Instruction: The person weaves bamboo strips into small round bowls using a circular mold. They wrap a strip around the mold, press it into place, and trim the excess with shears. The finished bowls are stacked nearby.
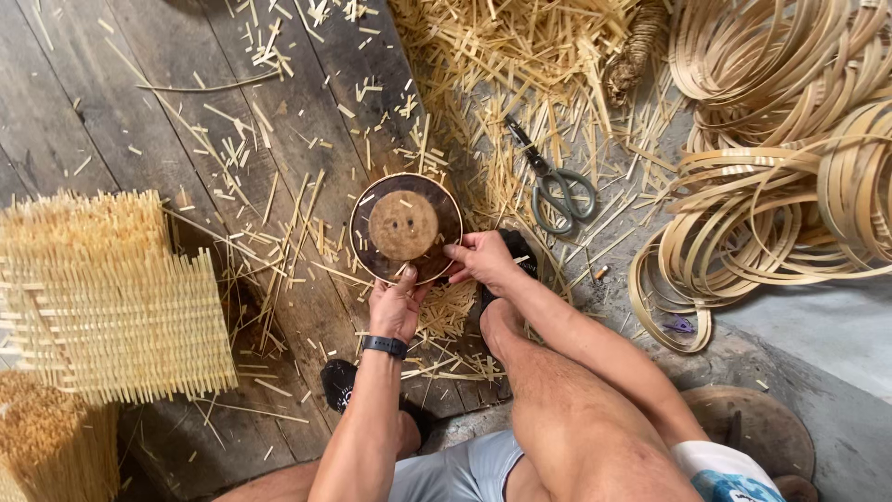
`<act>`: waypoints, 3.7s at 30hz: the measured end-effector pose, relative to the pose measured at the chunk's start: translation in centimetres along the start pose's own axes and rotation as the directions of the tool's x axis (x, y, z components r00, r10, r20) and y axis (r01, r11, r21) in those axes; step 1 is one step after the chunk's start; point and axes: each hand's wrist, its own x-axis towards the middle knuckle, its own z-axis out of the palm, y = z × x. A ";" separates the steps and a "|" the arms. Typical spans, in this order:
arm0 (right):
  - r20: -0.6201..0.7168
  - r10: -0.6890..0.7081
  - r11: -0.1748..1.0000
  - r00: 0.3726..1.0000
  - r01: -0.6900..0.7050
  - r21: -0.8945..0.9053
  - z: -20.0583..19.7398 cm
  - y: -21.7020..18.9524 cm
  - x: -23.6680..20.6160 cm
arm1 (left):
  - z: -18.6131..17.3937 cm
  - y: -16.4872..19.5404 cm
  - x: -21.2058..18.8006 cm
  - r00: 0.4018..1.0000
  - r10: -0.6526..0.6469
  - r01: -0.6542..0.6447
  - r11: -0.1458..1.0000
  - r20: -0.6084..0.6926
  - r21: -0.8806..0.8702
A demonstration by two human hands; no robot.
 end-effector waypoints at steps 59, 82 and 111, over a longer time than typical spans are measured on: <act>0.127 -0.183 0.865 0.975 0.098 0.492 -8.2 -2.5 -3.6 | 17.2 35.7 17.4 0.820 0.572 -0.559 0.789 0.023 0.255; 0.132 -0.094 0.968 0.987 0.122 -0.220 1.5 -3.0 2.9 | -15.2 23.4 0.6 0.525 0.851 0.213 -0.147 0.014 0.966; -0.096 -0.469 0.795 0.878 0.372 -0.480 0.2 -5.9 0.5 | -4.0 13.6 3.6 0.959 0.282 -0.170 0.640 -0.023 0.749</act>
